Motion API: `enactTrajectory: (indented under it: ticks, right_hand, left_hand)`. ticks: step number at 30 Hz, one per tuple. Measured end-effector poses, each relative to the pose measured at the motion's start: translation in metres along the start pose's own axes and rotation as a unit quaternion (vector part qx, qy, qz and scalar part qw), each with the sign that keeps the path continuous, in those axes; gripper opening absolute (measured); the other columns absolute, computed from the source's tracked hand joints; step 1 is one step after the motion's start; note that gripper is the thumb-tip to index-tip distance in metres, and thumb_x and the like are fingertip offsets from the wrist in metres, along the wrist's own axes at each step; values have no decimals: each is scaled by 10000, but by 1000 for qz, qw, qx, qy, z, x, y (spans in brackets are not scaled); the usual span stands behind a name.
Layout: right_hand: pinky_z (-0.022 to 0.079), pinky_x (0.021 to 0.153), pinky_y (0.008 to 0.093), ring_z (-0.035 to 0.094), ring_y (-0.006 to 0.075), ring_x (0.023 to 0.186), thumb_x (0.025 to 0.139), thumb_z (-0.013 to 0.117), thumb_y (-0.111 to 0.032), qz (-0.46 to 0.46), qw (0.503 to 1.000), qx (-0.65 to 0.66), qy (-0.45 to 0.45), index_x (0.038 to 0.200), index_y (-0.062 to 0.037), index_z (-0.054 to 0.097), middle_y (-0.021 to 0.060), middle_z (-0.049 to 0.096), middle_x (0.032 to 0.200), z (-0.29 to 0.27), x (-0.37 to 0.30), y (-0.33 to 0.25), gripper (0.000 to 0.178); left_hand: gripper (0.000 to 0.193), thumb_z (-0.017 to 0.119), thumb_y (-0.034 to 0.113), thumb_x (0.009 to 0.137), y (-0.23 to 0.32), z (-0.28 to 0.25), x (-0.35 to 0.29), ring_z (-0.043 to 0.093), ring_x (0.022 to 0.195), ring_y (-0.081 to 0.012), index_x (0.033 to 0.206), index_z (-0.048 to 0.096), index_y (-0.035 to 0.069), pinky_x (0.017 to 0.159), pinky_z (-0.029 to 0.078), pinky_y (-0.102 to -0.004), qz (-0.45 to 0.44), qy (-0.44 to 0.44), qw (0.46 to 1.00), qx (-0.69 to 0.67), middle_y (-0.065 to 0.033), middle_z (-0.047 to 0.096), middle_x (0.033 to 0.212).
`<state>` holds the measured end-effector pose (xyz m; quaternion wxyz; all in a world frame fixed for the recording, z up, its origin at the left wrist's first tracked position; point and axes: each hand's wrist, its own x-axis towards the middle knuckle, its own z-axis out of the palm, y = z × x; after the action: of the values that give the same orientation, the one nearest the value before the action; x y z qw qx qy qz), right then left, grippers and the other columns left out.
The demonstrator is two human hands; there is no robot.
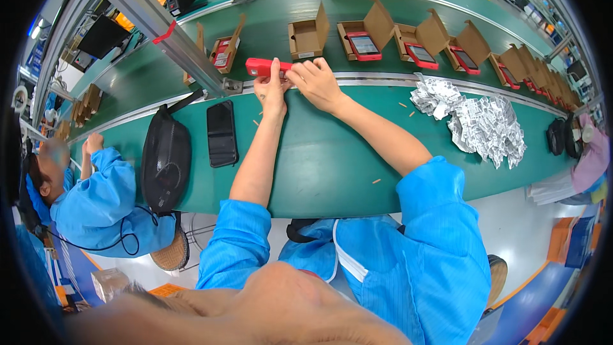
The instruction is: Assembling, inspecting, and packing smartphones on a factory production line.
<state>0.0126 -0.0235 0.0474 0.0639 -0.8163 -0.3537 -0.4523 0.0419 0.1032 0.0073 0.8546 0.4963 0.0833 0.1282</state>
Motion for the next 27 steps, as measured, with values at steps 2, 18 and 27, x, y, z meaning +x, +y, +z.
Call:
enactTrajectory:
  ticks: [2, 18, 27]
  right_hand:
    - [380, 701, 309, 501, 166, 791, 700, 567, -140, 1, 1000, -9, 10, 817, -84, 541, 25, 496, 812, -5, 4, 8, 133]
    - [457, 677, 375, 565, 298, 783, 908, 491, -121, 465, 882, 75, 22, 943, -46, 492, 140, 546, 840, -138, -66, 51, 84]
    - [417, 757, 406, 518, 317, 916, 769, 674, -168, 373, 879, -292, -58, 1009, -62, 525, 133, 514, 1034, -178, -91, 83, 301]
  left_hand:
    - [493, 743, 242, 770, 4, 9, -5, 606, 707, -149, 997, 396, -25, 521, 554, -265, -10, 8, 1000, 0, -125, 523, 904]
    - [544, 434, 481, 919, 34, 9, -22, 451, 1169, -399, 1267, 395, 65, 998, 387, -466, -203, -253, 912, -250, -219, 464, 1259]
    - [571, 183, 451, 973, 27, 15, -31, 464, 1154, -391, 1368, 327, 65, 970, 404, -473, -231, -341, 879, -239, -229, 410, 1328]
